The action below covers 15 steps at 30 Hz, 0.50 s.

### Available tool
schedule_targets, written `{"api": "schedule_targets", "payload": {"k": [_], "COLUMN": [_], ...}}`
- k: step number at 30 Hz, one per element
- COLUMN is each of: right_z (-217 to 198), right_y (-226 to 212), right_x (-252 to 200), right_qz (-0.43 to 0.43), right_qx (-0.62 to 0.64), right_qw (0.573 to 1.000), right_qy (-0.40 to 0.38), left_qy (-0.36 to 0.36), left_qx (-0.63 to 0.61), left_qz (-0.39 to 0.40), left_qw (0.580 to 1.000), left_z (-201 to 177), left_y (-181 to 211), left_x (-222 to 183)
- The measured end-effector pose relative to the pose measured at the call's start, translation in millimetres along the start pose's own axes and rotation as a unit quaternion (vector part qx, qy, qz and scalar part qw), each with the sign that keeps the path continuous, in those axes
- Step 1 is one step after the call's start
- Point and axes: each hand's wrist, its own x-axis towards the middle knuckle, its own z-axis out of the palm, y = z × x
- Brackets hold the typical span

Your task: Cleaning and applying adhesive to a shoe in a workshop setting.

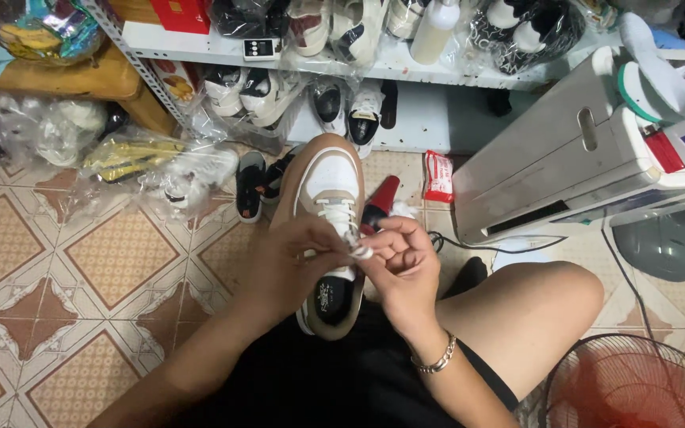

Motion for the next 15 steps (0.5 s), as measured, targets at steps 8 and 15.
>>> {"api": "schedule_targets", "payload": {"k": [8,15], "right_z": [1.0,10.0], "right_y": [-6.1,-10.0], "right_x": [-7.6,-4.7], "right_qz": [-0.067,0.012], "right_qx": [-0.093,-0.096], "right_qw": [0.989,0.995], "right_qy": [-0.093,0.039], "left_qy": [-0.002,-0.015], "left_qx": [0.145,0.256], "left_qz": [0.018,0.236], "left_qw": [0.989,0.937], "left_z": [-5.8,-1.6], "left_y": [-1.7,19.5], "left_x": [-2.6,-9.0]}}
